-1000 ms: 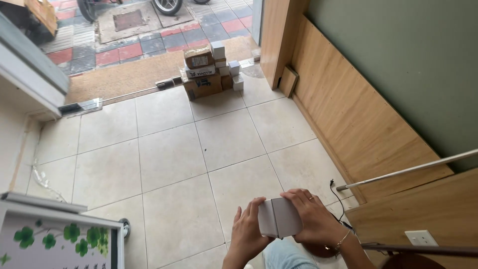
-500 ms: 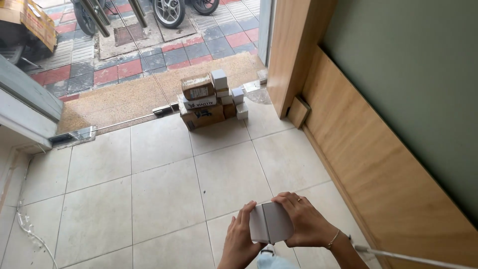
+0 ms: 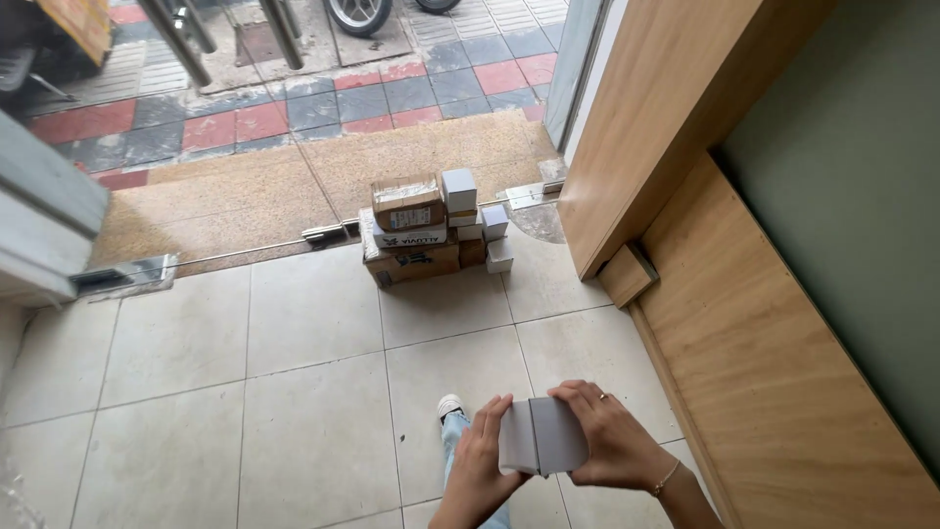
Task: The person repeatedly picks up small white boxes from a wooden counter and carries them to the entrance, stacking them on the floor next to other packages. The person walks back and forth between the counter and the entrance multiple times.
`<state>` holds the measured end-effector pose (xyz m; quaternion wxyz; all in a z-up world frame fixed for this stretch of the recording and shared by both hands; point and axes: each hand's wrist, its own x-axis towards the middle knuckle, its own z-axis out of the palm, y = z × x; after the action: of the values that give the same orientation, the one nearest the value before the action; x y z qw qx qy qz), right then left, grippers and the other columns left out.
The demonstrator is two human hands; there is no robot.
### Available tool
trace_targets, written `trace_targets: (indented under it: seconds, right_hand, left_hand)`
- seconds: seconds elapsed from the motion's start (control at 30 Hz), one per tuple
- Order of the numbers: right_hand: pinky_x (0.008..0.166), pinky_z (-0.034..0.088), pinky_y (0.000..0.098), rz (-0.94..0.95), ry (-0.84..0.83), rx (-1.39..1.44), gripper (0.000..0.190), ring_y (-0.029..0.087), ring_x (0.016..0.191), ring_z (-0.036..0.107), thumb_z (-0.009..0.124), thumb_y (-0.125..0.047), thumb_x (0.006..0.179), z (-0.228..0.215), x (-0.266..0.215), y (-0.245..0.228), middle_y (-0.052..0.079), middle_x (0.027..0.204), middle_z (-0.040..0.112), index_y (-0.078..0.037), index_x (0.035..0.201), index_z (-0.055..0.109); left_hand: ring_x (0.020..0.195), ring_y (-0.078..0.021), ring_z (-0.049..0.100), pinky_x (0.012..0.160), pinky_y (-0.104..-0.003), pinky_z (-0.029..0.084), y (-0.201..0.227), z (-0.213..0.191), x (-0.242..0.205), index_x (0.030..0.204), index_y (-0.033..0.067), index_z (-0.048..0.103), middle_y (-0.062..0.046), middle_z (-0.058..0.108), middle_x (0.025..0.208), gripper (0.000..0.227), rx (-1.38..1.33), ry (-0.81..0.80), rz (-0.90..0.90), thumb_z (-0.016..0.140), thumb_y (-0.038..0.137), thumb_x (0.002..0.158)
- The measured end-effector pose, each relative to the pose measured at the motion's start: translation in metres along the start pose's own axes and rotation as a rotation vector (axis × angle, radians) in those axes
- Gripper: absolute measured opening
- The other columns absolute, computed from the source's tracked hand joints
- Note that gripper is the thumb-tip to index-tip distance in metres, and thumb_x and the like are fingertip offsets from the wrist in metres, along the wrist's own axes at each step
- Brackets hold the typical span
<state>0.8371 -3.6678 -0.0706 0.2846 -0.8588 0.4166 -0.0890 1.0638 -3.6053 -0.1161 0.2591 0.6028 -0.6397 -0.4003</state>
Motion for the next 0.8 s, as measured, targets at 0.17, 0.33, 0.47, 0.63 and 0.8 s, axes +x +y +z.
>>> trace_targets:
  seconds: [0.17, 0.33, 0.47, 0.63, 0.8]
  right_hand:
    - [0.101, 0.047, 0.0446, 0.137, -0.004, -0.081, 0.091, 0.032, 0.127, 0.051, 0.081, -0.021, 0.053, -0.048, 0.117, 0.038, 0.011, 0.136, 0.050, -0.012, 0.136, 0.044]
    - [0.102, 0.045, 0.0439, 0.279, -0.045, -0.113, 0.099, 0.029, 0.129, 0.048, 0.082, -0.020, 0.052, -0.087, 0.210, 0.075, 0.010, 0.141, 0.049, -0.015, 0.141, 0.042]
    - [0.107, 0.045, 0.0443, 0.318, 0.014, -0.201, 0.095, 0.027, 0.130, 0.051, 0.082, -0.022, 0.056, -0.110, 0.276, 0.127, 0.008, 0.139, 0.049, -0.013, 0.142, 0.040]
    - [0.102, 0.047, 0.0463, 0.393, -0.026, -0.179, 0.102, 0.029, 0.129, 0.049, 0.086, -0.022, 0.056, -0.101, 0.354, 0.212, 0.012, 0.150, 0.042, -0.015, 0.146, 0.038]
    - [0.095, 0.053, 0.0463, 0.386, 0.049, -0.194, 0.096, 0.047, 0.133, 0.043, 0.083, -0.009, 0.057, -0.048, 0.448, 0.330, 0.024, 0.141, 0.039, -0.016, 0.142, 0.039]
  left_hand:
    - [0.131, -0.0417, 0.051, 0.104, -0.048, 0.047, -0.019, -0.067, 0.115, 0.149, 0.0119, 0.039, -0.018, 0.048, 0.145, 0.091, -0.050, 0.013, 0.117, 0.086, 0.017, 0.072]
    - [0.118, -0.0384, 0.059, 0.097, -0.044, 0.051, -0.027, -0.140, 0.200, 0.144, 0.0122, 0.046, -0.015, 0.057, 0.133, 0.073, 0.012, -0.130, -0.008, 0.081, 0.019, 0.080]
    - [0.106, -0.0340, 0.065, 0.092, -0.042, 0.052, -0.055, -0.162, 0.263, 0.137, 0.0151, 0.053, -0.010, 0.064, 0.125, 0.055, 0.108, -0.180, -0.158, 0.073, 0.024, 0.086]
    - [0.107, -0.0336, 0.067, 0.090, -0.042, 0.054, -0.106, -0.140, 0.307, 0.133, 0.0169, 0.056, -0.009, 0.065, 0.124, 0.048, 0.088, -0.197, -0.256, 0.071, 0.026, 0.088]
    - [0.106, -0.0317, 0.068, 0.085, -0.043, 0.057, -0.215, -0.054, 0.329, 0.137, 0.0187, 0.058, -0.011, 0.065, 0.119, 0.058, 0.077, -0.153, -0.315, 0.075, 0.030, 0.082]
